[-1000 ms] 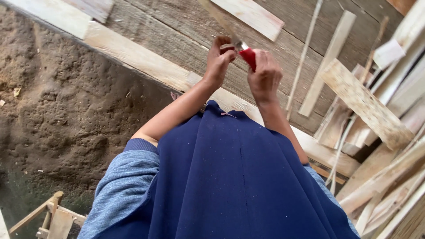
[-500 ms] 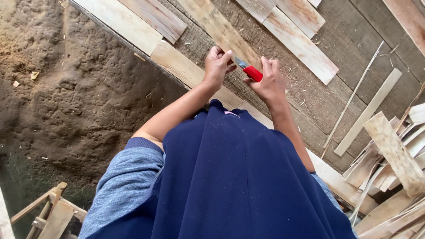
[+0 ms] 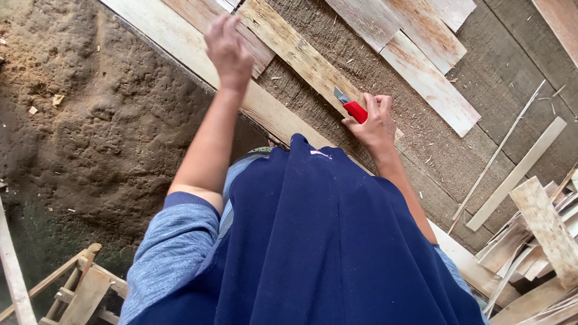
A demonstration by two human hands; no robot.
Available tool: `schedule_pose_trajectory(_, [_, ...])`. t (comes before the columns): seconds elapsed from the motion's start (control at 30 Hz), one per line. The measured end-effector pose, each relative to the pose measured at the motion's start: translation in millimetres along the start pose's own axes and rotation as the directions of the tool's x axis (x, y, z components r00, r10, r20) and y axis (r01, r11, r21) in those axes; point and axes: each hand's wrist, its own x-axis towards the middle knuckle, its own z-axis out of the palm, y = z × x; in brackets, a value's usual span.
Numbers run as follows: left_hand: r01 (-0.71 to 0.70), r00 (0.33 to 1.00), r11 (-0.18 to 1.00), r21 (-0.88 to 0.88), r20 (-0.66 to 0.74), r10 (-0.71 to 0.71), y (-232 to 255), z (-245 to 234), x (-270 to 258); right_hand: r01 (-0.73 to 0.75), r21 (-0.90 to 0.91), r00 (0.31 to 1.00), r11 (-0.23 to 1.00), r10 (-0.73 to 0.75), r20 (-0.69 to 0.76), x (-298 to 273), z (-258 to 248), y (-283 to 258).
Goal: The person uses a red utility knife to shave thin strips from a wooden plank held against a workbench. They repeatedly draw the blade along the wood to remove shavings, then lift and reposition the plank to continue the process.
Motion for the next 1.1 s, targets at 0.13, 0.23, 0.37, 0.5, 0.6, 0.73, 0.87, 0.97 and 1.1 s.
schedule_pose_trajectory(0.13, [0.014,0.948,0.989,0.148,0.312,-0.060,-28.1,-6.5,51.6,-0.009,-0.022,1.000,1.000,0.009,0.009,5.3,-2.4,-0.3])
schedule_pose_trajectory(0.23, [-0.163,0.908,0.976,0.146,0.408,0.090,-50.6,6.6,68.7,-0.027,-0.027,0.999,0.999,0.028,0.032,7.2,-13.7,-8.8])
schedule_pose_trajectory(0.37, [-0.218,0.869,0.965,0.148,0.480,0.122,-43.1,2.3,80.0,-0.060,0.040,0.997,0.997,0.058,0.048,10.6,-23.8,-17.2])
schedule_pose_trajectory(0.5, [-0.218,0.888,0.964,0.151,0.440,0.132,-42.1,3.7,81.0,-0.110,0.030,0.993,0.993,0.108,0.057,16.2,-24.8,-16.7])
schedule_pose_trajectory(0.6, [-0.181,0.875,0.971,0.159,0.478,0.084,-39.1,-0.2,81.9,-0.139,0.041,0.987,0.989,0.135,0.087,19.1,-21.2,-14.3])
schedule_pose_trajectory(0.73, [-0.162,0.856,0.970,0.184,0.515,0.045,-34.2,-3.0,84.8,-0.100,0.053,0.994,0.994,0.098,0.051,20.5,-17.3,-12.0])
schedule_pose_trajectory(0.87, [-0.209,0.881,0.961,0.182,0.461,0.104,-43.9,7.0,78.1,-0.052,0.042,0.998,0.998,0.052,0.022,20.5,-14.8,-8.6])
schedule_pose_trajectory(0.97, [-0.205,0.892,0.958,0.199,0.441,0.099,-38.3,9.1,78.4,-0.048,0.064,0.999,0.997,0.047,0.016,22.0,-18.3,-10.9])
schedule_pose_trajectory(1.1, [-0.167,0.899,0.961,0.219,0.435,0.057,-23.3,4.4,79.4,-0.076,0.079,0.996,0.994,0.072,0.053,22.9,-20.1,-10.7])
